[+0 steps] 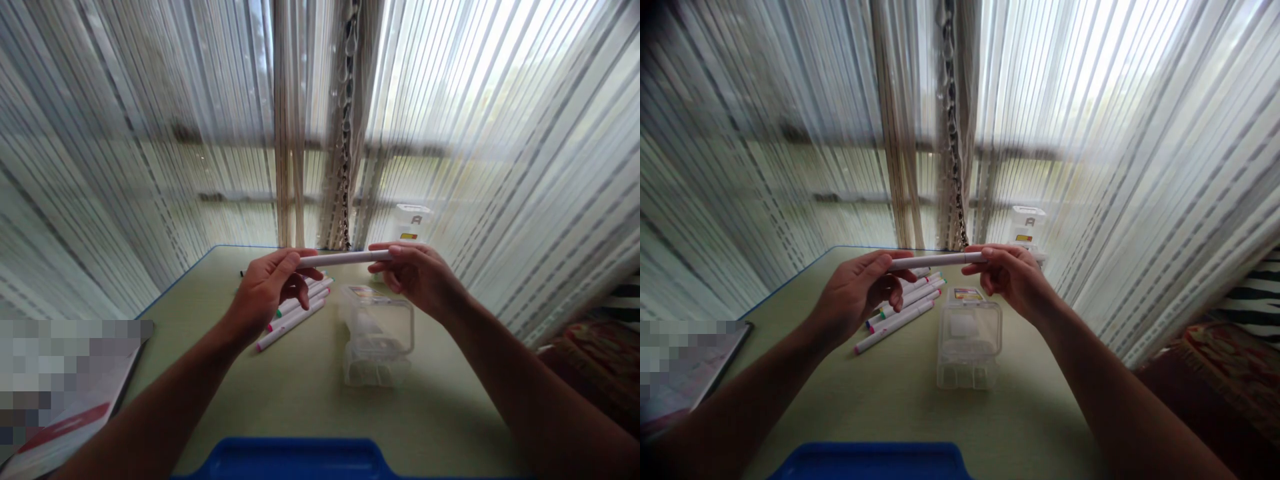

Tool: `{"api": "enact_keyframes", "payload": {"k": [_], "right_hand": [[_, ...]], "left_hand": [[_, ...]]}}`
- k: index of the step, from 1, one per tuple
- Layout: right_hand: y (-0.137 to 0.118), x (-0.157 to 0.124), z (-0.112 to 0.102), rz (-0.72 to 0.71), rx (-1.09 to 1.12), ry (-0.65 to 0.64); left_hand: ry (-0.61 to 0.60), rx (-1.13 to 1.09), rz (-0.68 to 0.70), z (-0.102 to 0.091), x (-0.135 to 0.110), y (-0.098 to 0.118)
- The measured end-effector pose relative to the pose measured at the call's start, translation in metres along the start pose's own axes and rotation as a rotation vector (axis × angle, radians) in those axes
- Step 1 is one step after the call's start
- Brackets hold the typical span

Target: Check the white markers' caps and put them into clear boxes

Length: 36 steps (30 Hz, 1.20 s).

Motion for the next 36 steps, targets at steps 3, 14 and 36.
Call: {"api": "enact_keyframes", "payload": {"k": [3, 14, 36], "right_hand": [[0.0006, -0.0010, 0.0000, -0.001, -0.030, -0.002], [0.0010, -0.0026, 0.0037, -0.023, -0.132, 0.076], [0.0027, -0.0040, 0.0037, -0.043, -0.228, 0.112]], "left_hand": [[0.005, 0.048, 0.015, 0.0016, -0.0002, 0.0002], [0.007, 0.240, 0.061, 0.0040, -0.0017, 0.0047], [0.048, 0.325, 0.106, 0.0051, -0.0050, 0.0052]]}}
Point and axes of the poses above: each hand's wrist, its own x-axis towards the middle knuckle, its own z-axis out of the palm, y = z × x, the point moved 3 cm from there along x, towards the middle knuckle, and after that the axes turned 11 degrees about z, right-handed, at the moved point
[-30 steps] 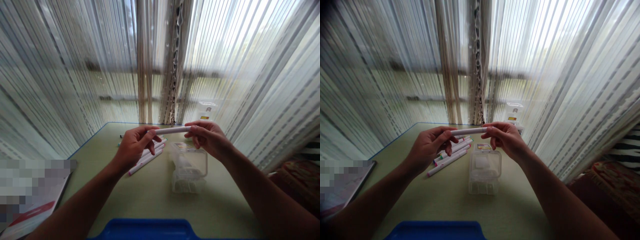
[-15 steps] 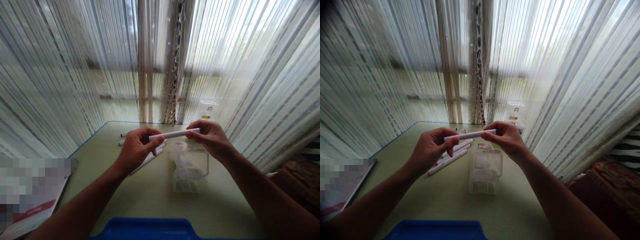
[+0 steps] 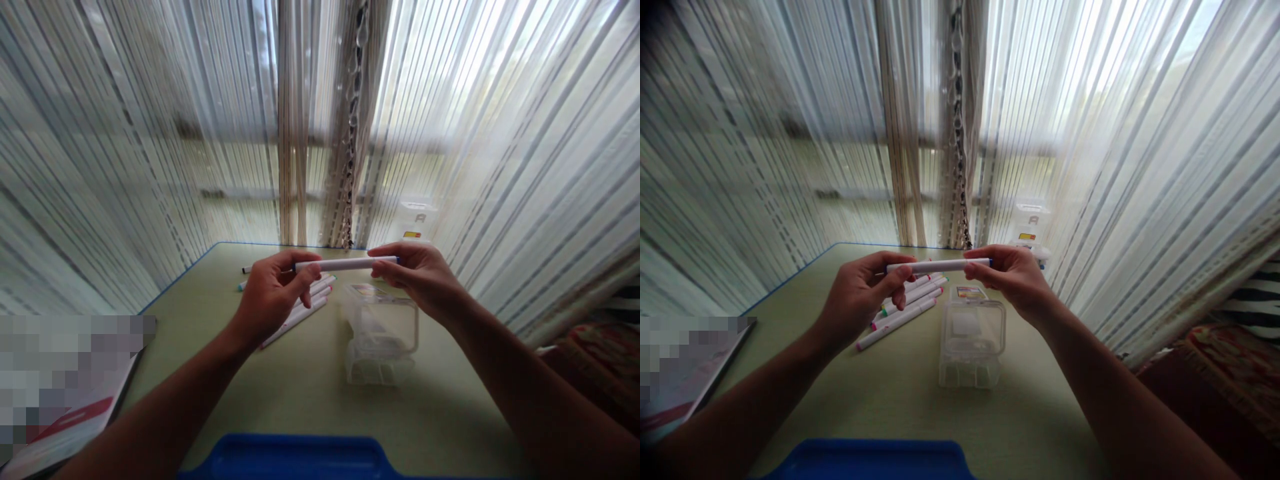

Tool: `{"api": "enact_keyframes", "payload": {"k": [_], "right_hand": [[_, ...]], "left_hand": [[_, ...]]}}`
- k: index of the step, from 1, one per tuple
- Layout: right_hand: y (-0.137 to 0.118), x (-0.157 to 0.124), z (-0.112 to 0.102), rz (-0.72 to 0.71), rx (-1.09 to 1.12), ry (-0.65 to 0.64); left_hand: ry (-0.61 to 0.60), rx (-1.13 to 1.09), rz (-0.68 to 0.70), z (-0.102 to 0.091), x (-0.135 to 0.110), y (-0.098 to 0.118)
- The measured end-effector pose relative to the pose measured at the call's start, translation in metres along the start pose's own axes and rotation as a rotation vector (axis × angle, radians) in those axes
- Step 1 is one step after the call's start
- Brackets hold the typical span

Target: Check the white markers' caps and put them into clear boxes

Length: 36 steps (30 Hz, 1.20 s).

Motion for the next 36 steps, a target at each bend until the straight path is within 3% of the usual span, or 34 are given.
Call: {"api": "enact_keyframes", "payload": {"k": [7, 14, 25, 36], "right_hand": [[-0.0014, -0.0018, 0.0024, 0.012, 0.015, -0.010], [-0.0016, 0.0015, -0.0006, 0.004, 0.102, -0.083], [-0.0039, 0.0004, -0.0028, 0.028, 0.197, -0.092], [-0.0044, 0.0029, -0.0030, 0.051, 0.233, -0.098]], "left_hand": [[-0.019, -0.028, -0.017, -0.0010, -0.0005, -0.0026], [0.038, -0.195, -0.021, -0.0033, 0.0038, -0.0055], [0.029, -0.408, -0.061, -0.0039, 0.0044, -0.0030], [0.064, -0.434, -0.107, -0.0038, 0.0064, -0.0023]]}}
Point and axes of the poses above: each hand's wrist, its own x-axis towards the middle knuckle, its own z-axis out of the palm, y = z × x, the point moved 3 cm from there along x, towards the middle knuckle, and after that the axes turned 11 degrees about z, right-handed, at the moved point
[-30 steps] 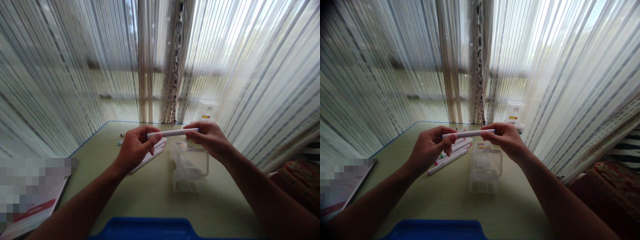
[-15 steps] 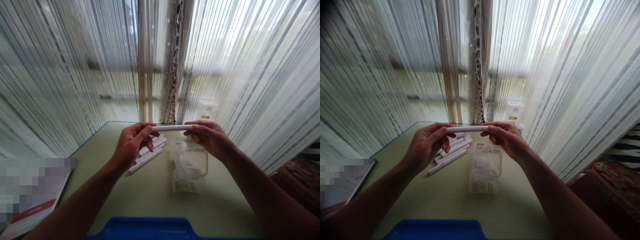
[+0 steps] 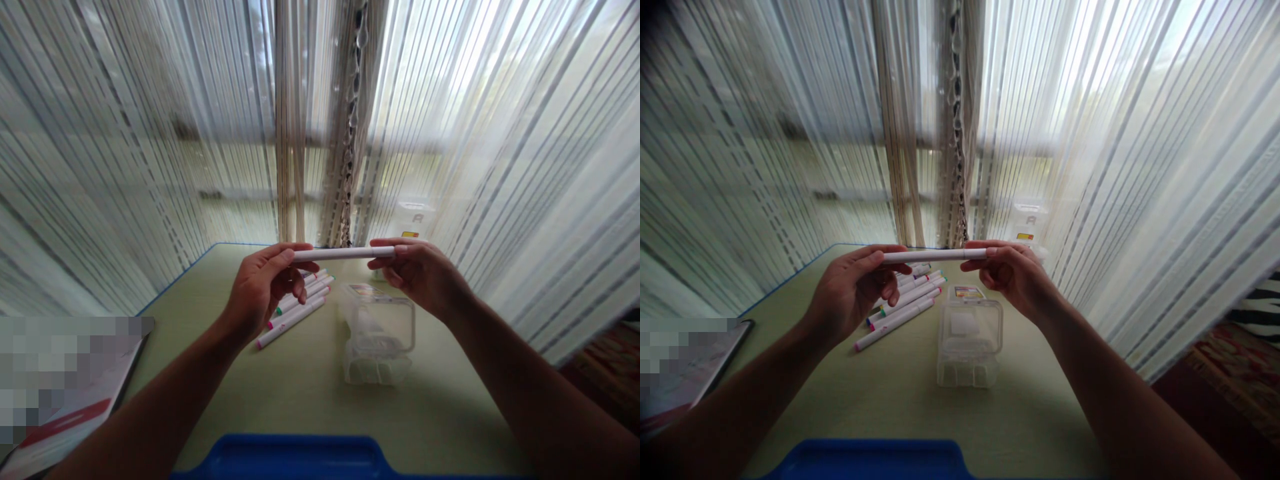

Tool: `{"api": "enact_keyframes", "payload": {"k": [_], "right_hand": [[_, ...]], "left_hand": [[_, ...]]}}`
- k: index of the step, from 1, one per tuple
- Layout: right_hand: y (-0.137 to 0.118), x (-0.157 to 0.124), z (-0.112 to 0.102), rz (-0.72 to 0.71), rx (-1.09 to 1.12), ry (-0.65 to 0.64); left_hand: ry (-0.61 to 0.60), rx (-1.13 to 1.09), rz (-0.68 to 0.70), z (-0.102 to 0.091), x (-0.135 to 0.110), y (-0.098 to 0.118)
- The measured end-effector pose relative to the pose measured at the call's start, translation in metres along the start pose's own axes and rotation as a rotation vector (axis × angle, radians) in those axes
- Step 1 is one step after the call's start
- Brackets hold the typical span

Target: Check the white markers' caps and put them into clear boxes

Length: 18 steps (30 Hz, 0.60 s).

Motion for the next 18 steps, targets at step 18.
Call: {"api": "enact_keyframes", "payload": {"k": [18], "right_hand": [[0.0003, -0.0019, -0.0002, -0.054, -0.063, -0.015]], "left_hand": [[-0.046, 0.145, 0.069, -0.0024, -0.0011, -0.0025]]}}
Point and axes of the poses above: each hand's wrist, its own x-axis towards the middle knuckle, its own z-axis out of the palm, y = z × x, the point moved 3 cm from there along x, towards the middle knuckle, and after that the axes turned 11 degrees about z, right-handed, at the moved point
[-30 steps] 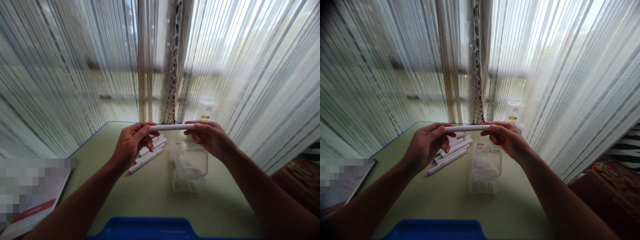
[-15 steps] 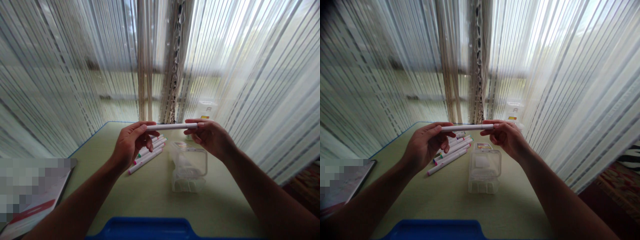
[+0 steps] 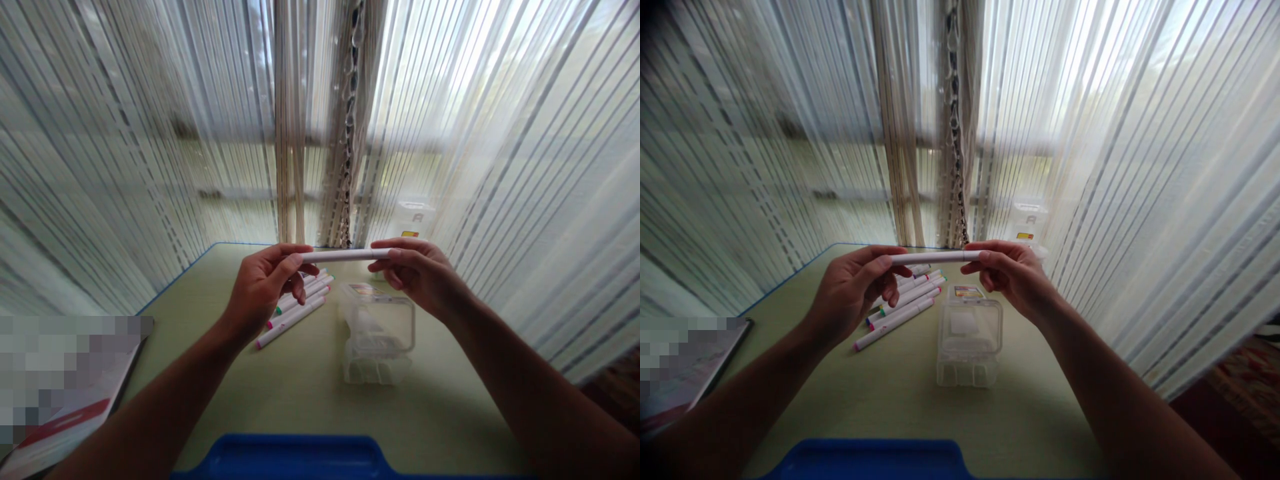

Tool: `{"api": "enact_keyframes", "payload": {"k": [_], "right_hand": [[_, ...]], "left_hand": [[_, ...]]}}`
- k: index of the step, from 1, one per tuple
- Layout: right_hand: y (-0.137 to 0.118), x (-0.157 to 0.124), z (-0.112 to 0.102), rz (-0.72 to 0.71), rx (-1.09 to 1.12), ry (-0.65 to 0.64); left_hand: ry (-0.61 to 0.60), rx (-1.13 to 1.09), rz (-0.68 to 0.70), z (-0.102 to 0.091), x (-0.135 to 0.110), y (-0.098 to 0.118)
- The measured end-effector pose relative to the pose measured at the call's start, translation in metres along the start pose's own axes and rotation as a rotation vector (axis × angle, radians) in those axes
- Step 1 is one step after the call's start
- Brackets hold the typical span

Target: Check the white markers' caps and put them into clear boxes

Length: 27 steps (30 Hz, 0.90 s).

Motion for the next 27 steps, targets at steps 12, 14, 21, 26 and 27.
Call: {"api": "enact_keyframes", "payload": {"k": [12, 14, 21, 26, 27], "right_hand": [[0.0024, -0.0013, 0.0057, 0.004, -0.068, 0.028], [0.0030, -0.0008, 0.0059, -0.011, -0.090, 0.037], [0.0020, -0.0018, 0.0062, -0.074, -0.210, 0.088], [0.0013, -0.0015, 0.0062, -0.071, -0.213, 0.088], [0.0016, -0.0012, 0.0060, -0.069, -0.200, 0.077]], "left_hand": [[-0.014, 0.176, 0.006, 0.0021, -0.0023, -0.0001], [-0.026, 0.216, 0.012, 0.0030, -0.0031, 0.0007], [-0.053, 0.308, 0.024, 0.0028, -0.0053, 0.0021], [-0.037, 0.315, -0.010, 0.0034, -0.0046, 0.0024], [-0.032, 0.310, -0.012, 0.0036, -0.0043, 0.0027]]}}
Point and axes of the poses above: each hand's wrist, its own x-axis towards the middle knuckle, its own z-axis out of the palm, y = z × x, the point moved 3 cm from there along x, towards the middle knuckle, and after that the axes turned 11 degrees about z, right-handed, at the moved point
